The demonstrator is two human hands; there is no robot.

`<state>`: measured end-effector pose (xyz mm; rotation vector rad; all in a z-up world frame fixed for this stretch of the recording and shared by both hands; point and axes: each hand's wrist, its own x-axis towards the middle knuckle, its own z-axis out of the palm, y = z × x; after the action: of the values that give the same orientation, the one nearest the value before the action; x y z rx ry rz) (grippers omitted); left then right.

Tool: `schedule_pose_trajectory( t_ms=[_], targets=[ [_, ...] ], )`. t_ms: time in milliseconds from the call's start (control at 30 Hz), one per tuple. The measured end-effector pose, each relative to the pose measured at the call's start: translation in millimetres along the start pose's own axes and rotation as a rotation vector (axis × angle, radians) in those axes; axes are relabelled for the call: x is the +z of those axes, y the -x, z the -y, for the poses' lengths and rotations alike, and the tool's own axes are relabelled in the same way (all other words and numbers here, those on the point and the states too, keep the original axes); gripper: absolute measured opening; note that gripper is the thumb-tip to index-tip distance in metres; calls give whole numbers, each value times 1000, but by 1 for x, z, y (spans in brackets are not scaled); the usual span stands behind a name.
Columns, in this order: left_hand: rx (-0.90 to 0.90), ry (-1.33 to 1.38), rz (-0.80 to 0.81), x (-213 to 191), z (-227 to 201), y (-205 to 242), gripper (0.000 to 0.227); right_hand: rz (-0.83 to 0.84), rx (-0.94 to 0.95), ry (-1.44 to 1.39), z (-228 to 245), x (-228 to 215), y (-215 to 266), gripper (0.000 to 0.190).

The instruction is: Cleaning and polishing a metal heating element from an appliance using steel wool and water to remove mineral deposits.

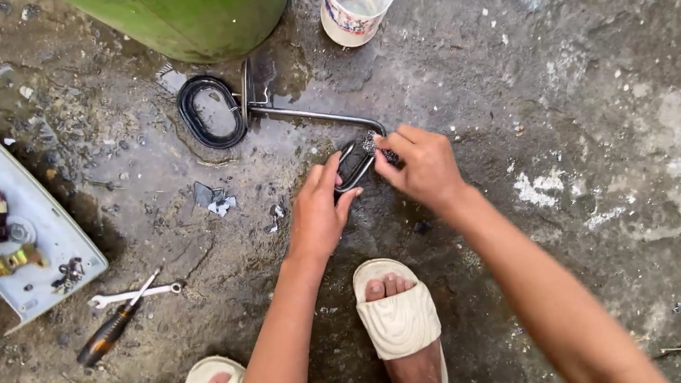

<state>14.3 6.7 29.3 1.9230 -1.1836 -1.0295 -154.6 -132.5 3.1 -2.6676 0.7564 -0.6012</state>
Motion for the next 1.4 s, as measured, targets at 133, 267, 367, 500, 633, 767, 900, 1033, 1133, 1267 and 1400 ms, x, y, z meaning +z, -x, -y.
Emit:
schedule_pose_trajectory(
  t_ms=[133,267,367,500,633,767,900,1033,1133,1267,1400],
  targets=[
    [92,-54,-41,6,4,-7,60,51,-40,-83,18,3,6,12],
    [15,-16,-6,5,5,7,60,35,41,-86,29,7,15,16],
    [-6,2,7,13,15,-4,59,50,32,-64,4,12,14,17],
    [-51,49,4,5,2,-6,56,0,118,-57,13,13,7,12],
    [-3,0,21,10,9,-3,59,130,-8,-98,10,-7,0,19],
    [-29,5,16,2,1,5,56,83,61,-125,23,0,13,7],
    [8,-5,-11,3,6,6,58,26,93,-80,6,2,7,7],
    [-25,20,11,1,0,0,57,85,67,-154,18,1,4,9],
    [-27,19,-2,5,3,1,57,35,38,-112,-6,9,8,13],
    [13,-7,-27,9,8,-1,58,73,0,-129,5,-5,-2,15],
    [4,-11,-35,10,8,0,57,8,87,-132,3,6,9,9]
  ],
)
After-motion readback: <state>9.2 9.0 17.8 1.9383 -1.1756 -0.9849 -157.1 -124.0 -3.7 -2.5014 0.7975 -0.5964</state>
